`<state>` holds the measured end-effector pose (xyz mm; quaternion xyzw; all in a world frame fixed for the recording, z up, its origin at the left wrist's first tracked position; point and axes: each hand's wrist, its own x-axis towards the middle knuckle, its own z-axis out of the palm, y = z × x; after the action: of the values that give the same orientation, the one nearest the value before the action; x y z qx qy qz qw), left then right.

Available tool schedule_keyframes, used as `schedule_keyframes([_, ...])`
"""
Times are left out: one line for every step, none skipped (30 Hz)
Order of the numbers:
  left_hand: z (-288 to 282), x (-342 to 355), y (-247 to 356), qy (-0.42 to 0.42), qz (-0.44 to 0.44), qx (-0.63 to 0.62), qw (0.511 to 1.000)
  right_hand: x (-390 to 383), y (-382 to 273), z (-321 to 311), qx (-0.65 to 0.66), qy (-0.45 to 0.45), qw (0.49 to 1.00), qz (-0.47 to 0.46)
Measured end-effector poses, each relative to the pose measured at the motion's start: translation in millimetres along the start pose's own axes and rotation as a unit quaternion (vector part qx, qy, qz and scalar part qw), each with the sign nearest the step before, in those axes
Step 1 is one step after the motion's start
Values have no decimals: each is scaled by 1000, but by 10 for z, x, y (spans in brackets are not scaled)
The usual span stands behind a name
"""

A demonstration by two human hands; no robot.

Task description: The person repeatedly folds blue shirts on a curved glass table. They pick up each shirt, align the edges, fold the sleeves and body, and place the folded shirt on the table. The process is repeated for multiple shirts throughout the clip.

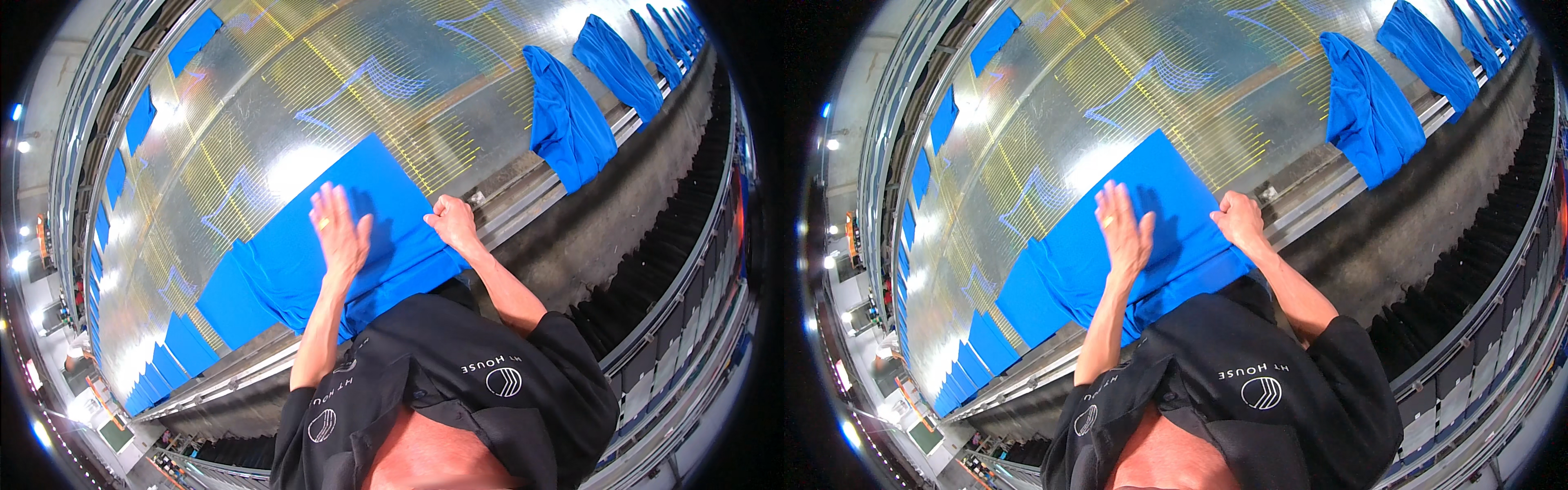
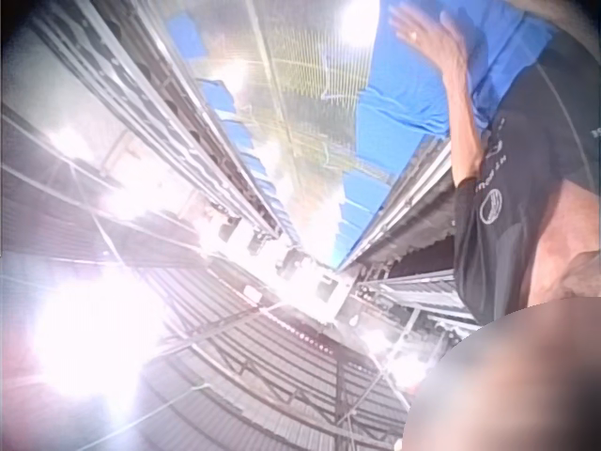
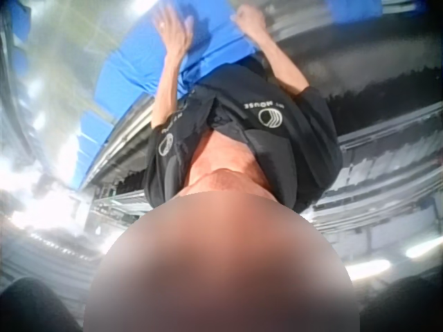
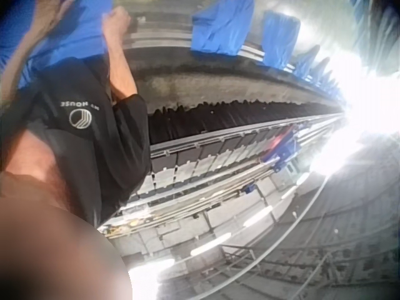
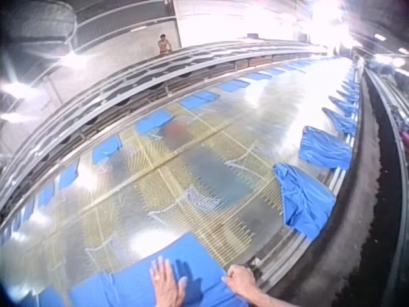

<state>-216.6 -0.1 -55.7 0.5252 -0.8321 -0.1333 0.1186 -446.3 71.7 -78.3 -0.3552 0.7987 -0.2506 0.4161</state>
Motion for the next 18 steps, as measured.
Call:
schedule_keyframes([116,166,94,-23,42,19,999,2,10,6,5,10,1000,-4])
schedule_keyframes([225,304,182,-35,70,28,997,6,20,8,9,10,1000,-10])
schedule_keyframes([320,410,256,-72,84,41,993,3,28,9,12,9,1000,-9])
schedule_keyframes([396,489,311,-83,108,55,989,10,26,11,16,9,1000,-8])
schedule_keyframes([429,501,333,-63,131,44,988,14,25,8,16,10,1000,-9])
schedule_keyframes([462,501,359,-70,140,41,987,16,22,4,17,12,1000,-10])
schedule_keyframes([482,495,375,-87,143,40,985,20,11,3,17,11,1000,-9])
schedule_keyframes([498,500,377,-87,137,46,986,1,13,-8,18,6,1000,-6])
schedule_keyframes([501,465,381,-87,139,47,985,-32,18,-17,17,-5,1000,4])
schedule_keyframes([502,492,374,-88,140,51,985,-10,-1,-36,17,-17,1000,11])
schedule_keyframes([499,499,371,-89,140,55,985,-1,-16,-54,19,-27,999,17])
schedule_keyframes([498,491,375,-87,140,43,985,-9,-25,-64,10,-26,1000,13])
schedule_keyframes([495,492,379,-84,147,54,984,-3,-39,-80,2,-24,1000,3])
schedule_keyframes([491,456,391,-78,152,63,983,-11,-43,-95,-2,-20,1000,-11])
schedule_keyframes([485,413,401,-72,155,72,983,-17,-48,-108,-5,-23,1000,-10])
schedule_keyframes([470,346,412,-90,173,68,979,-13,-52,-132,-12,-25,999,-26])
schedule_keyframes([451,261,415,-112,197,61,972,-16,-52,-157,-16,-32,999,-26])
schedule_keyframes([419,168,401,-130,221,55,965,-22,-56,-171,-17,-41,999,-12])
